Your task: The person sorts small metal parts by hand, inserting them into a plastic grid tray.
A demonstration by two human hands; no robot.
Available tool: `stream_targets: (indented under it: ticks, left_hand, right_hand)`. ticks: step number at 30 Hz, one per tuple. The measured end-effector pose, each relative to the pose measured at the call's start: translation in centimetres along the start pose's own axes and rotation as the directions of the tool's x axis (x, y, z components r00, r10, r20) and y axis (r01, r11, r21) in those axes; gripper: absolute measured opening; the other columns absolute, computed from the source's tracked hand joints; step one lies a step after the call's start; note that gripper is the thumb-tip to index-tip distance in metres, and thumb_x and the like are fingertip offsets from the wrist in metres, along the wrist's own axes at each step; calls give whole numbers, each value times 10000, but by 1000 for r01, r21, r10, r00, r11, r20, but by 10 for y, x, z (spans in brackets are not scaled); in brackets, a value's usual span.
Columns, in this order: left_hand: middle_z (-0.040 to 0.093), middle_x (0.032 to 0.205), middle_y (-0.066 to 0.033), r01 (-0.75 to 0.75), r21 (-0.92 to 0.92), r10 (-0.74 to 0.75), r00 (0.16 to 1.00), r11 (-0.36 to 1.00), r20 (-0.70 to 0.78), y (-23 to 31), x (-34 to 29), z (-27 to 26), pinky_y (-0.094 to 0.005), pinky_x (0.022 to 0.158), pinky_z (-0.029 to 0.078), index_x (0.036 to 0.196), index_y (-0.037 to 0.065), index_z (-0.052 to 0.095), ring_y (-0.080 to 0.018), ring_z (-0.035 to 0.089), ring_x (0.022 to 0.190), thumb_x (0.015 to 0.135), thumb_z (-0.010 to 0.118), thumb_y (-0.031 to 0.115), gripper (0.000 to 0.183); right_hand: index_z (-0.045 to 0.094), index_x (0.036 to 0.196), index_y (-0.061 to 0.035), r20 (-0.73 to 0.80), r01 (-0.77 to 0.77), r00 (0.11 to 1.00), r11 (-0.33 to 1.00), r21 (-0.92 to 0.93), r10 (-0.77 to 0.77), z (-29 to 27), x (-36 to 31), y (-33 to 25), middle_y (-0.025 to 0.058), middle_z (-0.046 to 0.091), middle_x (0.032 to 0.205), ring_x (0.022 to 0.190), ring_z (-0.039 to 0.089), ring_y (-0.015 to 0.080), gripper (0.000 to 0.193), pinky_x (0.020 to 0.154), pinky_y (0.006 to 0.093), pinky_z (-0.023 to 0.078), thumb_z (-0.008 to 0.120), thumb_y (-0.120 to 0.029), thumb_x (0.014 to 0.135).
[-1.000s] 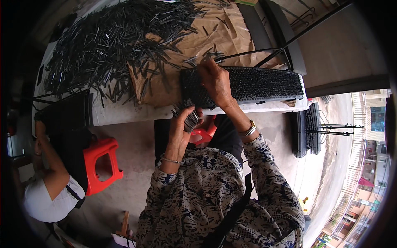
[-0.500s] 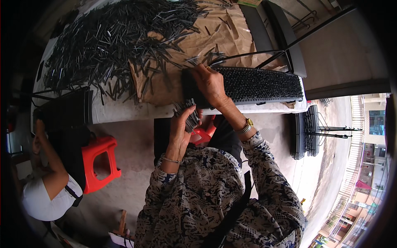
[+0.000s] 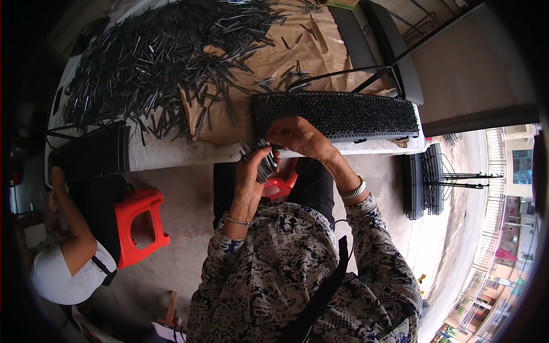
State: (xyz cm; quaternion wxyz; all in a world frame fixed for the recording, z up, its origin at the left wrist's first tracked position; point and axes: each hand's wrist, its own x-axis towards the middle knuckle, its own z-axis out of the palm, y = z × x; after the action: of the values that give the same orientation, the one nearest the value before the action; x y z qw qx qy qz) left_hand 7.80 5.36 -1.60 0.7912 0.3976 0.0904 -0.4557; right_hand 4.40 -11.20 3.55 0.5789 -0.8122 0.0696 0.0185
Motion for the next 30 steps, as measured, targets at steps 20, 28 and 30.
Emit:
stream_targets:
  ticks: [20, 28, 30]
  left_hand:
    - [690, 837, -145, -104, 42, 109, 987, 994, -120, -5, 7, -4, -252, 486, 501, 939, 3, 612, -166, 637, 616, 799, 675, 124, 195]
    - [687, 822, -150, -159, 56, 164, 981, 986, -102, 9, 19, 2, -272, 492, 495, 927, 0, 616, -166, 624, 588, 797, 676, 136, 197]
    - [683, 808, -141, -150, 60, 155, 984, 987, -85, 13, 21, 0, -273, 493, 495, 920, 1, 618, -168, 626, 590, 794, 680, 138, 197]
  right_hand:
    - [529, 940, -56, -573, 179, 686, 867, -464, -448, 5, 54, 41, 93, 570, 660, 514, 546, 150, 94, 482, 286, 449, 594, -66, 873]
    - [538, 910, -52, -572, 151, 724, 898, -414, -385, 3, 60, 37, 119, 593, 682, 558, 605, 219, 60, 501, 322, 465, 580, -68, 871]
    - [545, 904, -57, -573, 127, 678, 841, -526, -461, 4, 60, 36, 144, 604, 702, 583, 622, 273, 57, 521, 342, 476, 580, -74, 862]
